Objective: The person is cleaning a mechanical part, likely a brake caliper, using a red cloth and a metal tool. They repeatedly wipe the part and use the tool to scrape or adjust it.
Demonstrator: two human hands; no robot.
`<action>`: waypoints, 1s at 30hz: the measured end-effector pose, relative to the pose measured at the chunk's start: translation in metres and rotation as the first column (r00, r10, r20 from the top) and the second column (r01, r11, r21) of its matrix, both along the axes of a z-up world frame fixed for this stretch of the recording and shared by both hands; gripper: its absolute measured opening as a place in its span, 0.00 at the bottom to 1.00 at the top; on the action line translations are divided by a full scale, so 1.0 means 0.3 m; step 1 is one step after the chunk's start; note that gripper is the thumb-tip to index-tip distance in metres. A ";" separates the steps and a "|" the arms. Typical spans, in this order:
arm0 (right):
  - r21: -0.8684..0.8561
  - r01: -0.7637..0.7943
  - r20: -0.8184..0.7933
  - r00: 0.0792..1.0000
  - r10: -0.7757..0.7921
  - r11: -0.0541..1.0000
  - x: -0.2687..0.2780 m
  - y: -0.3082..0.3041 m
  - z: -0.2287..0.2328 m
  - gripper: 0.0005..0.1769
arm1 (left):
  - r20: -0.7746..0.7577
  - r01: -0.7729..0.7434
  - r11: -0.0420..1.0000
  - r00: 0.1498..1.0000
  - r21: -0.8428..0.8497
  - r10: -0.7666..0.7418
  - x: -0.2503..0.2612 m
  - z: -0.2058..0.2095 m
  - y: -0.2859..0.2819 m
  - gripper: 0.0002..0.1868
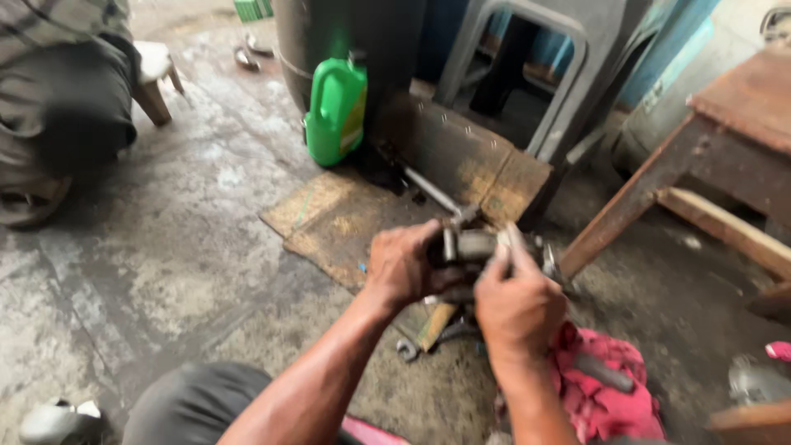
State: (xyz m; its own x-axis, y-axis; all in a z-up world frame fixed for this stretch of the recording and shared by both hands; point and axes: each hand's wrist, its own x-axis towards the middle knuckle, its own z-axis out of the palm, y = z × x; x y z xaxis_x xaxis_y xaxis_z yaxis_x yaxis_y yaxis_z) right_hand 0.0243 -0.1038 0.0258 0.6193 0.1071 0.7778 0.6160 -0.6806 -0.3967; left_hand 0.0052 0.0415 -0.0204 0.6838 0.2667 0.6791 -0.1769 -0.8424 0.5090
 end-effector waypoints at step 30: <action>0.111 -0.021 -0.099 0.995 0.032 0.994 0.108 -0.038 -0.135 0.19 | -0.069 -0.029 0.997 0.997 0.078 0.034 0.057 0.041 0.022 0.33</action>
State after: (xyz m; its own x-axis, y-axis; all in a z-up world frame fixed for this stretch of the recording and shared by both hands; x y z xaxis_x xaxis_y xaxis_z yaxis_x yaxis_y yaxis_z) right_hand 0.0566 -0.1153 -0.0146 0.6930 0.0419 0.7197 0.5865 -0.6133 -0.5290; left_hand 0.0223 0.0480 -0.0082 0.7224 0.2380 0.6493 -0.1158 -0.8840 0.4529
